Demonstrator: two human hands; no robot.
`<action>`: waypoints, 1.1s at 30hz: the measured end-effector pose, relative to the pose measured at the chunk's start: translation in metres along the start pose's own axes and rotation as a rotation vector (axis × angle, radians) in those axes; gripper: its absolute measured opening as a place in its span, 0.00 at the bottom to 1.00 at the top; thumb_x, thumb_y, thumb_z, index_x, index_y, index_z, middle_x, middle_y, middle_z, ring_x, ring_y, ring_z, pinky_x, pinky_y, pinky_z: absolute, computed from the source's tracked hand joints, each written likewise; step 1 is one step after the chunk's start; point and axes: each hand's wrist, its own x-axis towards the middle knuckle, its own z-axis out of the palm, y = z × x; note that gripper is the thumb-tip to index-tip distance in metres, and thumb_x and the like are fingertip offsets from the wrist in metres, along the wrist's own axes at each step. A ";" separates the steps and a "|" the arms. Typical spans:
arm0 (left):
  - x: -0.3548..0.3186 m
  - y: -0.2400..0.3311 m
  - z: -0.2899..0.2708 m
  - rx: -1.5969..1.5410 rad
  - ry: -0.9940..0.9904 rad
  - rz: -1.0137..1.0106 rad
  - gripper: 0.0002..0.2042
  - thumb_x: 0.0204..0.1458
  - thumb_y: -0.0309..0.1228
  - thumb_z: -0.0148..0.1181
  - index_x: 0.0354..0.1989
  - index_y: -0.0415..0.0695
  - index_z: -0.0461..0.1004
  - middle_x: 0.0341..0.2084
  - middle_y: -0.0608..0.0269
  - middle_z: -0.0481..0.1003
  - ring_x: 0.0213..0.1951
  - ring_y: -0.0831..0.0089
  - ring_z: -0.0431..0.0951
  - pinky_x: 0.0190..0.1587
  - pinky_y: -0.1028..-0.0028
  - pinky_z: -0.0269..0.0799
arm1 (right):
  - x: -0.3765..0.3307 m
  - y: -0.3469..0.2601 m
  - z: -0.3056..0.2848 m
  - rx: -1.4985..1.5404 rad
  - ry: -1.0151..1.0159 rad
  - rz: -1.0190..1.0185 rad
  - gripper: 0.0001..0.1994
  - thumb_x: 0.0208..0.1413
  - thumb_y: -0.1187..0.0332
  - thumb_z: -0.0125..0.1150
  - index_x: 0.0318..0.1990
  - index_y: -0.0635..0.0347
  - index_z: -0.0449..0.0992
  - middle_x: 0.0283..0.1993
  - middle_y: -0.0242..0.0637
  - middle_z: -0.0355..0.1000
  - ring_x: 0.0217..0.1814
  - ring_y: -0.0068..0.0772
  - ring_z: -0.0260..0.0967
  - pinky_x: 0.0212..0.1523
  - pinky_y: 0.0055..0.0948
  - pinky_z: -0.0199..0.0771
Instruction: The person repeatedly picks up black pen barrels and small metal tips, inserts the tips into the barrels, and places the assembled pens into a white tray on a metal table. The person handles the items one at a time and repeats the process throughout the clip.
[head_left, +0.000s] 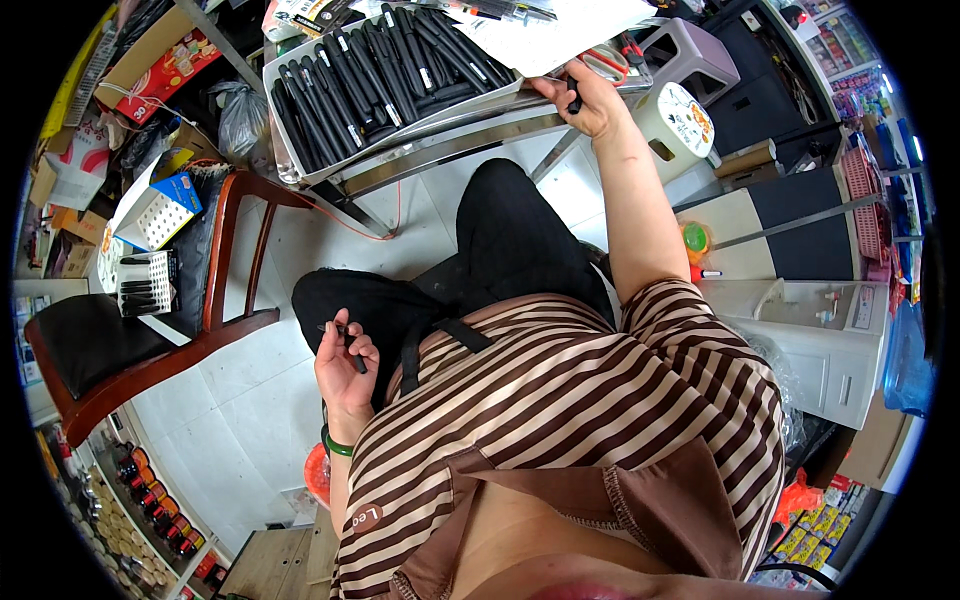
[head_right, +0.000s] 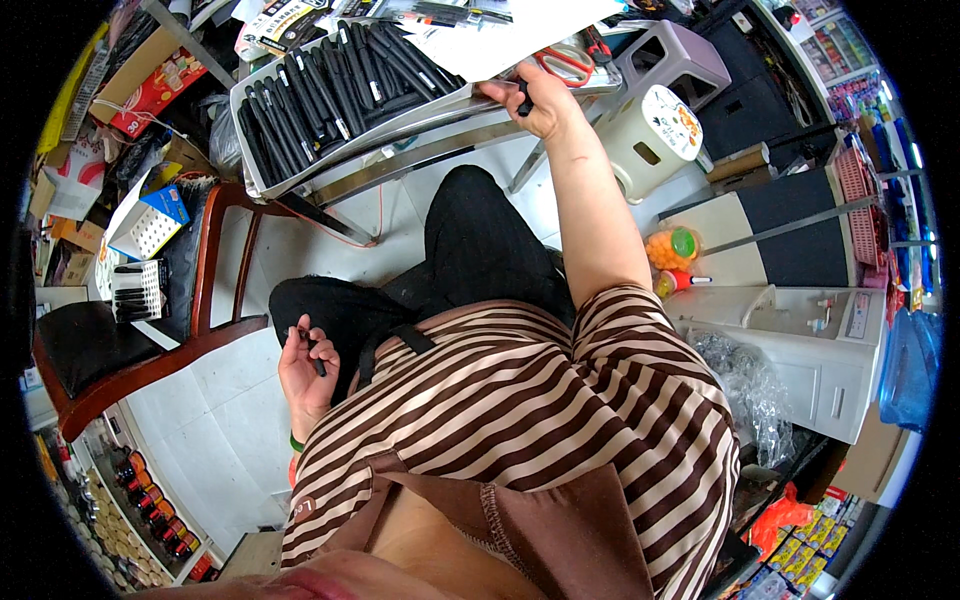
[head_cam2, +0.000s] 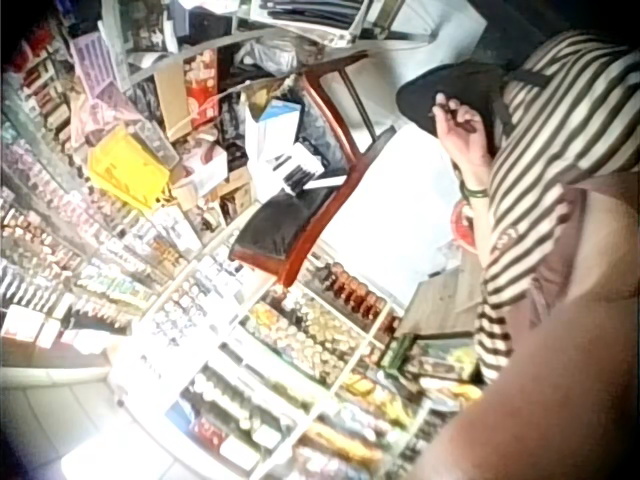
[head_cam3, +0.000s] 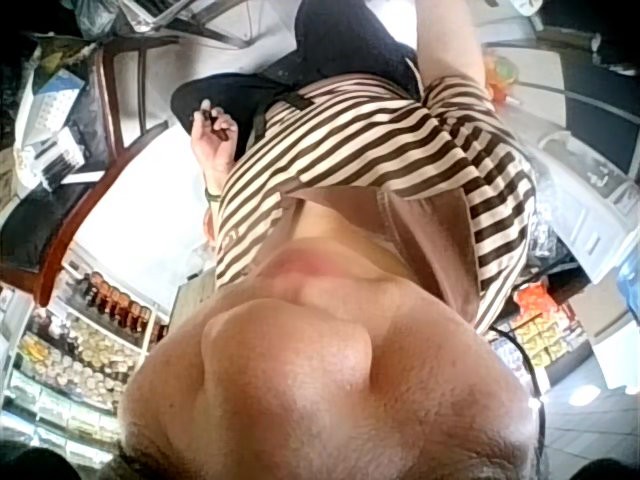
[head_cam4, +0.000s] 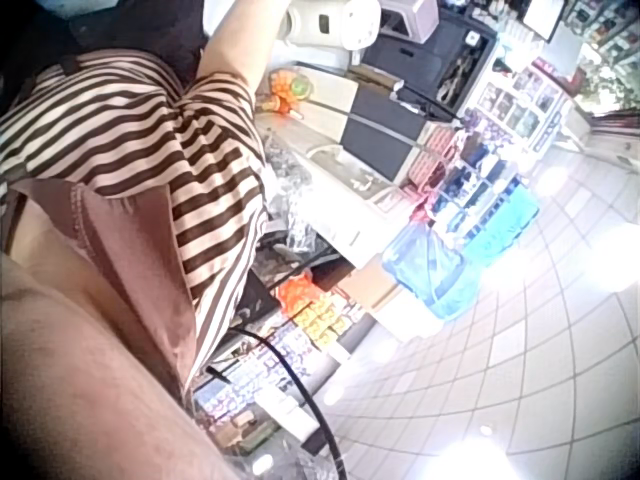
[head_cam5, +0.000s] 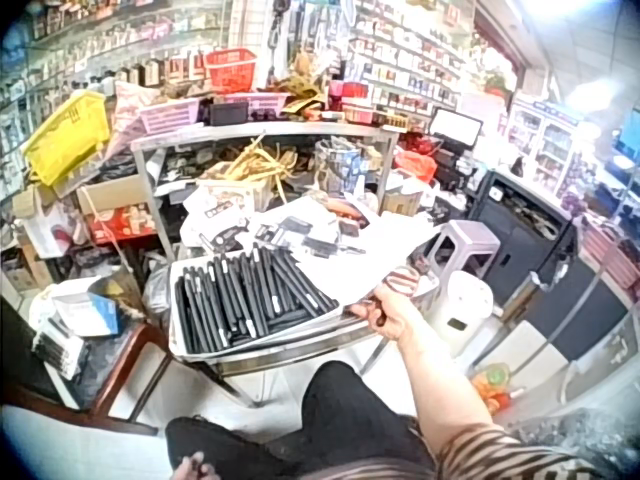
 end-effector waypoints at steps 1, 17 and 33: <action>0.000 0.000 0.000 0.000 0.001 0.001 0.11 0.53 0.35 0.51 0.40 0.44 0.71 0.27 0.65 0.68 0.24 0.79 0.62 0.28 0.82 0.62 | 0.000 0.000 -0.001 0.003 0.004 -0.003 0.14 0.59 0.65 0.42 0.44 0.68 0.63 0.40 0.50 0.70 0.32 0.30 0.73 0.10 0.06 0.60; 0.001 0.001 -0.001 0.015 0.014 0.001 0.11 0.53 0.36 0.51 0.41 0.45 0.71 0.26 0.66 0.67 0.24 0.80 0.62 0.28 0.82 0.62 | 0.017 -0.001 -0.027 -0.519 0.175 -0.279 0.07 0.50 0.73 0.48 0.35 0.66 0.69 0.30 0.38 0.73 0.28 0.20 0.70 0.17 0.12 0.56; -0.001 -0.007 0.007 0.135 0.015 0.057 0.13 0.53 0.39 0.51 0.41 0.43 0.68 0.27 0.68 0.65 0.23 0.82 0.61 0.27 0.83 0.60 | -0.094 -0.051 -0.072 -1.047 0.593 -0.552 0.10 0.52 0.67 0.51 0.36 0.62 0.75 0.28 0.32 0.74 0.26 0.17 0.70 0.22 0.16 0.61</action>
